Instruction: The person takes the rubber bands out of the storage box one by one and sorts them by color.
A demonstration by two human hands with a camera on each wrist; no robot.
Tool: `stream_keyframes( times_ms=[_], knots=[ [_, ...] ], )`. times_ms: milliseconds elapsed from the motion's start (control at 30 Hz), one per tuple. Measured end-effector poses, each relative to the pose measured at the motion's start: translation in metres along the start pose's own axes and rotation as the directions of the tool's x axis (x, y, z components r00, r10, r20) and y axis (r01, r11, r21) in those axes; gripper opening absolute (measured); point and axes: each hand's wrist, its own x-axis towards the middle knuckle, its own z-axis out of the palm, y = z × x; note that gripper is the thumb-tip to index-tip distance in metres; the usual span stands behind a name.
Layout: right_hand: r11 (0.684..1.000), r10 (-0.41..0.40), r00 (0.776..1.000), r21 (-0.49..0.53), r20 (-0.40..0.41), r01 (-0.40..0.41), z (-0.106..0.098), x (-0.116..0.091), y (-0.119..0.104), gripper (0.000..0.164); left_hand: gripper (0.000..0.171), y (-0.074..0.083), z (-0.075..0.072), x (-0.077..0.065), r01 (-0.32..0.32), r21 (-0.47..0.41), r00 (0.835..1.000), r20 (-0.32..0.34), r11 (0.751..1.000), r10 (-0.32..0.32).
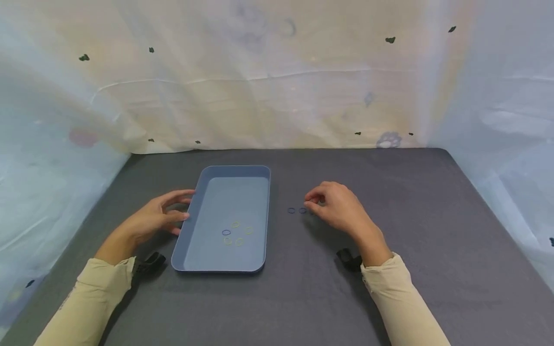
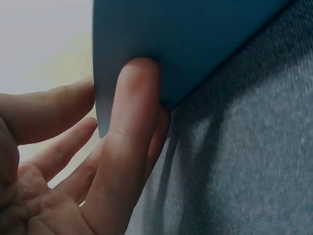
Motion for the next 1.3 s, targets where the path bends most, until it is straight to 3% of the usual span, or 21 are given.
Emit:
stream_keyframes(
  times_ms=[400,833,1300],
  knots=[
    [0.978,-0.199,0.98,-0.06,0.023,0.2,0.013,0.011,-0.031,0.012,0.06,0.008,0.007,0.01,0.036,-0.074,0.999,0.001,0.997,-0.036],
    [0.963,-0.25,0.963,-0.075,0.099,0.258,0.02,0.022,-0.061,0.012,0.059,0.006,0.004,0.009,0.021,-0.095,1.0,-0.002,0.995,-0.021],
    [0.92,-0.372,0.9,-0.034,0.225,0.389,0.049,0.049,-0.088,0.009,0.059,0.008,0.006,0.01,0.013,-0.075,1.0,-0.01,0.997,-0.014]
  ],
)
